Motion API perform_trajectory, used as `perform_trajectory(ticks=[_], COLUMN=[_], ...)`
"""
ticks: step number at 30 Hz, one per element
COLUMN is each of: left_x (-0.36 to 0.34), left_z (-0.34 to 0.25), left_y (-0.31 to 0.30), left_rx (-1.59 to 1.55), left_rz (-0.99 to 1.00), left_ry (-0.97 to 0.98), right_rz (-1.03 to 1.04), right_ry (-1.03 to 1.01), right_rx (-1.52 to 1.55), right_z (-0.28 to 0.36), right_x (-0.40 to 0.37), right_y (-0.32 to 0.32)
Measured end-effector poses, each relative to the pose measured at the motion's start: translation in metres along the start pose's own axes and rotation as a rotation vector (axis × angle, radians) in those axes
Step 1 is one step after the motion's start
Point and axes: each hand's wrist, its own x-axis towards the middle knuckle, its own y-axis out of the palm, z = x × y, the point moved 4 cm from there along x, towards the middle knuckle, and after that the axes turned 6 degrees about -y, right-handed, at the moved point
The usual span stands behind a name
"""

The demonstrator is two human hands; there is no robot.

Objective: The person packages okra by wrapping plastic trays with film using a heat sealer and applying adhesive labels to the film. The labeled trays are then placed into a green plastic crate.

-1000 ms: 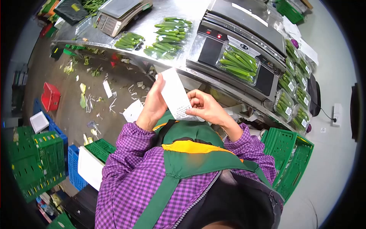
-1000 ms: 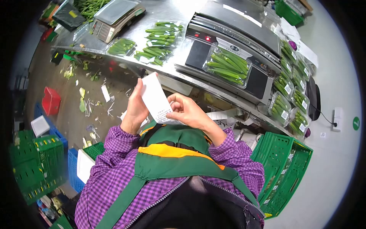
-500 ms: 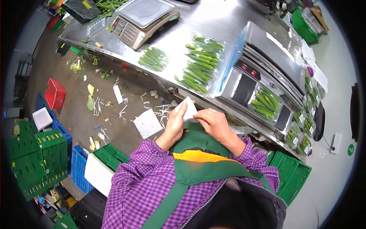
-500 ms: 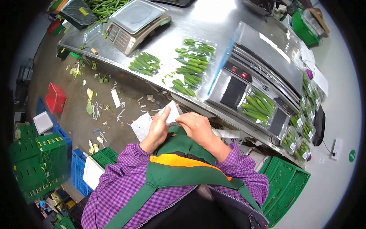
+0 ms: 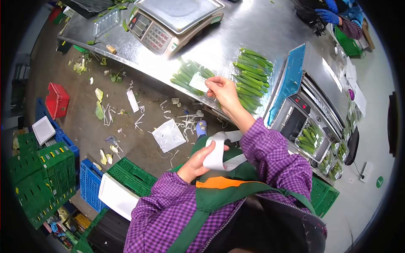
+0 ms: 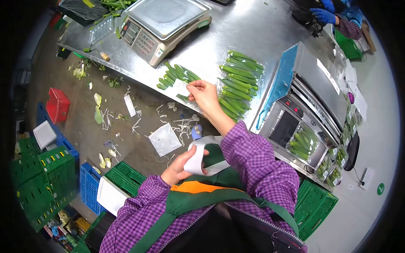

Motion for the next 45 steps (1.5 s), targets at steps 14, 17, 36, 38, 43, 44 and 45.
perform_trajectory(ticks=[14, 17, 36, 38, 43, 44, 45], left_x=[-0.028, -0.021, -0.002, -0.002, 0.006, 0.009, 0.011], left_z=[-0.023, -0.022, -0.008, -0.009, -0.014, -0.015, -0.017], left_y=[0.001, 0.000, 0.010, 0.007, 0.004, 0.006, 0.010], left_rx=[0.329, 0.539, 0.597, 0.567, 0.575, 0.574, 0.525], left_rz=[0.203, 0.105, 0.012, -0.011, -0.087, -0.093, -0.116], left_ry=[0.127, 0.078, 0.106, 0.120, 0.125, 0.127, 0.172], right_rz=[0.126, 0.294, -0.607, -0.593, -0.479, -0.448, -0.418], right_ry=[-0.764, -0.758, 0.013, -0.016, -0.117, -0.112, -0.105], right_rx=[-1.298, -1.290, -0.061, -0.006, 0.158, 0.174, 0.190], right_z=[-0.009, -0.003, 0.015, 0.024, 0.027, 0.026, 0.026], right_x=[0.009, -0.006, -0.028, -0.024, 0.027, 0.040, 0.051], right_y=[0.032, 0.016, -0.187, -0.175, -0.121, -0.106, -0.091])
